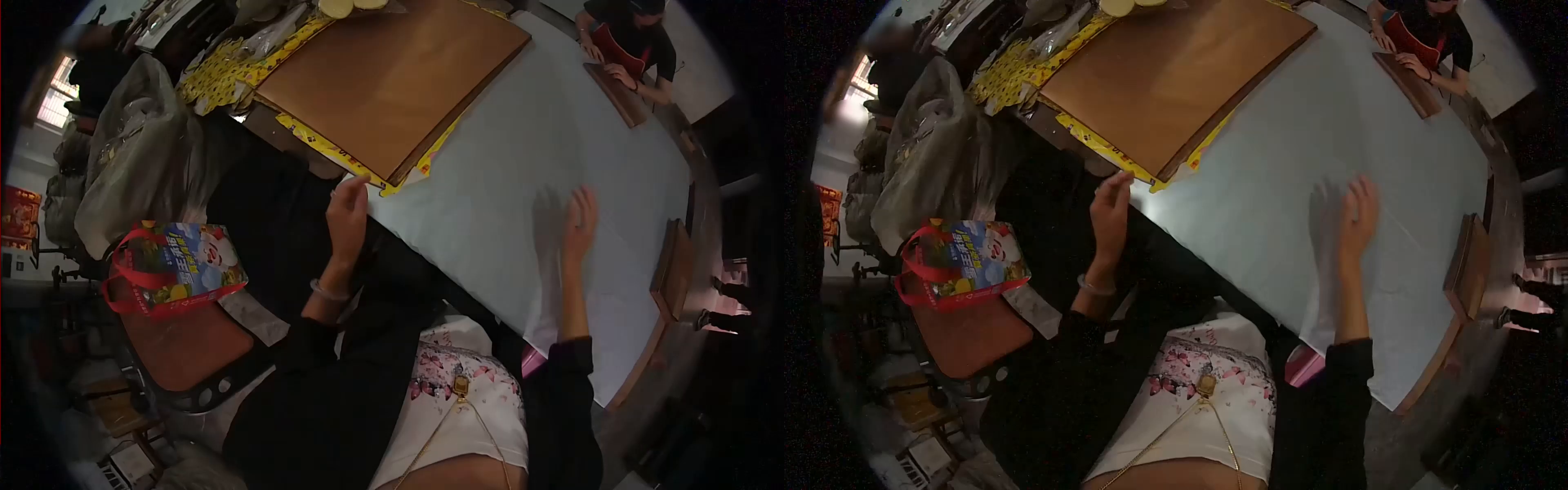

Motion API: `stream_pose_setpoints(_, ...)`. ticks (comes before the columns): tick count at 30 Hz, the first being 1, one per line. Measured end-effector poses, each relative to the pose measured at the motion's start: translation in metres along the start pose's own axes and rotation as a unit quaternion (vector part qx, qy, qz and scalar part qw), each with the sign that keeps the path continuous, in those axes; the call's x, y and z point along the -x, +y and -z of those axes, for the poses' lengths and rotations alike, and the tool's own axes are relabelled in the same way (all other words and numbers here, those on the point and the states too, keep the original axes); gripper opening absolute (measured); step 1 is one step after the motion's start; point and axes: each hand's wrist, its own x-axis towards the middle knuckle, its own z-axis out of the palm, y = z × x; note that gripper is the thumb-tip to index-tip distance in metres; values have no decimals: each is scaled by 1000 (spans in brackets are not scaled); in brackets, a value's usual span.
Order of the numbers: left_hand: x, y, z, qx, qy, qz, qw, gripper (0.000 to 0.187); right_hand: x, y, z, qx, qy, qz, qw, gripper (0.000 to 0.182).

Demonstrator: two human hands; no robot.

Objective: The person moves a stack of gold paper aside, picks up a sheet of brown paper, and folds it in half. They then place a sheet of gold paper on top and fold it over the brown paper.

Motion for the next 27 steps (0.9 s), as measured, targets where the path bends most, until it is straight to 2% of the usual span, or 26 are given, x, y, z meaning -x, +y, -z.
stream_pose_setpoints(1,-18,3,6,-50,-18,-17,998,16,-13,-29,-24,-30,-54,115,991,17)
stream_pose_setpoints(2,-36,6,12,-100,-35,-33,994,16,-21,-61,-48,-23,-101,178,979,17)
stream_pose_setpoints(4,-73,-22,14,-103,-81,-132,983,18,-37,-104,-97,-56,-171,269,946,21)
stream_pose_setpoints(5,-86,-27,13,-103,-81,-132,983,18,-40,-116,-122,-83,-198,300,929,24)
stream_pose_setpoints(6,-97,-30,12,-141,-150,-176,963,20,-45,-126,-147,-83,-197,301,929,24)
stream_pose_setpoints(8,-118,-46,13,-184,-259,-249,915,25,-53,-138,-183,-104,-282,334,893,30)
stream_pose_setpoints(9,-120,-49,13,-183,-257,-251,915,25,-54,-142,-188,-101,-281,337,893,30)
stream_pose_setpoints(11,-126,-56,9,-200,-297,-256,898,25,-58,-147,-194,-68,-377,355,853,37)
stream_pose_setpoints(12,-127,-57,10,-165,-304,-248,905,24,-60,-144,-198,-50,-407,364,836,41)
stream_pose_setpoints(15,-135,-62,13,-153,-357,-227,893,27,-64,-138,-205,-87,-439,339,828,39)
stream_pose_setpoints(16,-134,-64,12,-172,-358,-199,896,23,-67,-139,-205,-84,-437,336,830,39)
stream_pose_setpoints(19,-138,-68,14,-134,-365,-220,894,19,-76,-141,-203,-75,-481,303,819,33)
stream_pose_setpoints(20,-137,-70,14,-110,-366,-192,904,19,-78,-142,-202,-83,-493,296,814,30)
stream_pose_setpoints(22,-138,-71,15,-103,-369,-191,904,19,-78,-136,-208,-91,-502,285,811,27)
stream_pose_setpoints(25,-142,-71,18,-77,-385,-177,902,20,-76,-131,-217,-159,-497,240,818,25)
stream_pose_setpoints(27,-145,-69,20,-59,-401,-168,898,21,-77,-131,-220,-195,-494,161,832,21)
